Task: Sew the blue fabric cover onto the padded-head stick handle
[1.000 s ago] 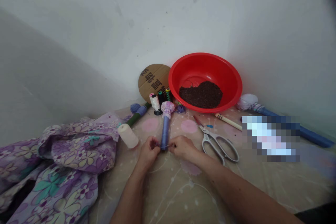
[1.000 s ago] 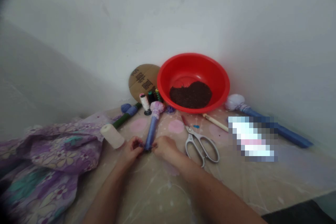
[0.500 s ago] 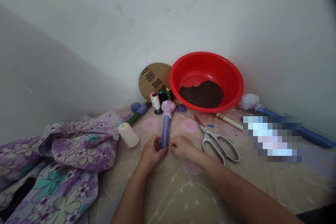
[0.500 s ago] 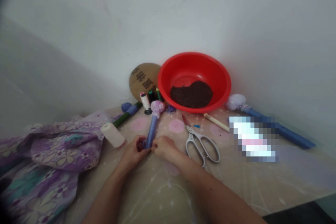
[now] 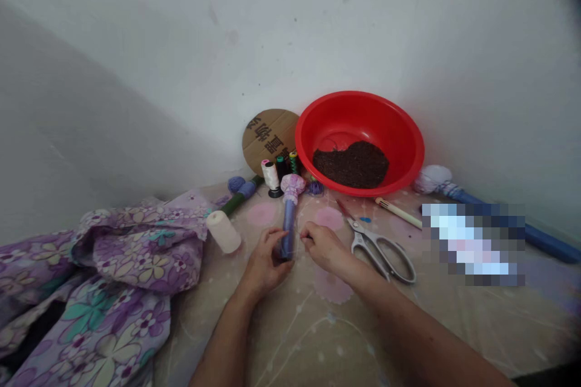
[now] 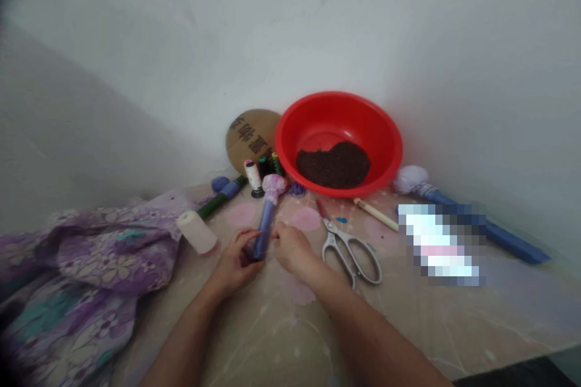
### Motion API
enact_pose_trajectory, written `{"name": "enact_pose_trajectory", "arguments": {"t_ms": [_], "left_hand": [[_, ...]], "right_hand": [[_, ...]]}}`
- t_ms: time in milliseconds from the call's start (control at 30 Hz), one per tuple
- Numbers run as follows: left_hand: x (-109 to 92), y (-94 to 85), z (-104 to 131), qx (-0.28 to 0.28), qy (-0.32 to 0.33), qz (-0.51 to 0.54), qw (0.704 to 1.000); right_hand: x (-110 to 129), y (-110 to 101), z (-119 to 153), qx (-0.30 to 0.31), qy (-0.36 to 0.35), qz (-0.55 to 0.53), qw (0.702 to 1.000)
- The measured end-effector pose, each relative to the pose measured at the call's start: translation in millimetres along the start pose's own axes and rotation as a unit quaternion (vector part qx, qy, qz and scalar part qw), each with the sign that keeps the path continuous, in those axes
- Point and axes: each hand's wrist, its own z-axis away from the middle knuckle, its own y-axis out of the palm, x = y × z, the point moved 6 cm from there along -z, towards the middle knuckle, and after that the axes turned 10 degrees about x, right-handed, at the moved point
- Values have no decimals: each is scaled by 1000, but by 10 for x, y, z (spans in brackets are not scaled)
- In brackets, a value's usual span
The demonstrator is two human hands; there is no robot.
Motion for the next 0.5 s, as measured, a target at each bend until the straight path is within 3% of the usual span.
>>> {"name": "enact_pose_trajectory", "arguments": {"t_ms": [100, 333, 500], "left_hand": [[-66, 30, -12, 20, 60, -37, 997], [18, 37, -16, 23, 46, -47, 998], [7, 40, 3, 32, 51, -50, 997]], "right_hand": [[57, 22, 4, -3, -26, -59, 998], [37, 161, 32, 40, -8, -122, 992], [-87, 269, 163, 27, 21, -131, 991]]}}
